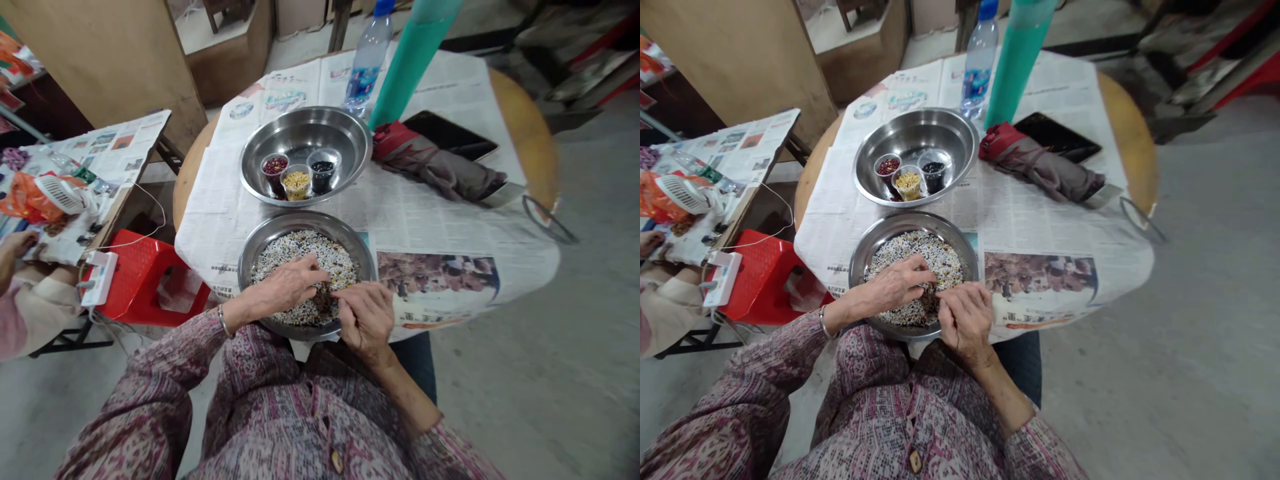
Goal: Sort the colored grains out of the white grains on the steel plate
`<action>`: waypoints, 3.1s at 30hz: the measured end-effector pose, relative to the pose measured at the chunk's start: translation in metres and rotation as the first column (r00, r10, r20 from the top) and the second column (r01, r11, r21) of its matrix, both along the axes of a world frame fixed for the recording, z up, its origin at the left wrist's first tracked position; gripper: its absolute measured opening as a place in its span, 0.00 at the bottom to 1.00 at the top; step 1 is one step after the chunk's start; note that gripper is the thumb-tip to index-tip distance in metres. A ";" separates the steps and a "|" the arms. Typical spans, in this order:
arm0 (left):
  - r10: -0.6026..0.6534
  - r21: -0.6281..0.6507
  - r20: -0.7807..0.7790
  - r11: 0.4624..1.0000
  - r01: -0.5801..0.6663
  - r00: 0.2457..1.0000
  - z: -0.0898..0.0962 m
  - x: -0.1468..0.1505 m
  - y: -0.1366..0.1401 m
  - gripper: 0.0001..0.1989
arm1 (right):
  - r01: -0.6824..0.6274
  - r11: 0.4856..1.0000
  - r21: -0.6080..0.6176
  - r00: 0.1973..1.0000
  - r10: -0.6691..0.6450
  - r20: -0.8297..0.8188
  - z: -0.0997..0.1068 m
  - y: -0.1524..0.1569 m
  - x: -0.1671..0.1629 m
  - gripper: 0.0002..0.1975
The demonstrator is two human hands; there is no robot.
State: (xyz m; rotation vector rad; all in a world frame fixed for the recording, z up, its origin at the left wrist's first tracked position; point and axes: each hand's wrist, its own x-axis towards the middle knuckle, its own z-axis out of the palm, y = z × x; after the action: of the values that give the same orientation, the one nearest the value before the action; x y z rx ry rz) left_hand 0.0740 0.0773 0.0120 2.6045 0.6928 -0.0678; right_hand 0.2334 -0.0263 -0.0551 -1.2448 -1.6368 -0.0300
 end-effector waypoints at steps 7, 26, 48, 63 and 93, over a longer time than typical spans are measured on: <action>0.191 0.120 0.028 0.974 -0.193 0.981 0.002 -0.002 0.034 0.12 | -0.007 1.000 -0.021 1.000 0.006 -0.010 -0.001 0.000 0.000 0.10; 0.137 0.045 0.075 0.989 -0.140 0.988 0.004 -0.003 -0.025 0.11 | -0.009 1.000 -0.012 1.000 0.009 0.021 0.003 0.004 -0.004 0.11; 0.399 0.091 0.527 0.851 -0.517 0.750 -0.024 -0.077 -0.018 0.11 | 0.023 0.957 -0.289 0.955 0.065 0.291 0.044 0.017 -0.004 0.06; 0.380 0.029 0.667 0.846 -0.532 0.641 -0.030 -0.078 -0.021 0.15 | -0.125 0.849 -0.514 0.805 0.389 0.447 0.044 0.038 -0.063 0.13; 0.316 0.102 0.676 0.855 -0.509 0.665 -0.030 -0.069 -0.035 0.08 | 0.003 0.827 -0.562 0.909 0.232 0.346 0.038 0.043 -0.027 0.12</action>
State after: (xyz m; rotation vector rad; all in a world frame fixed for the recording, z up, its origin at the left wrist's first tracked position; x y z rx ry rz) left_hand 0.0051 0.0423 -0.0175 2.3822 1.0597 1.0988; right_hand 0.2061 0.0162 -0.0171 -1.6486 -2.1786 0.3092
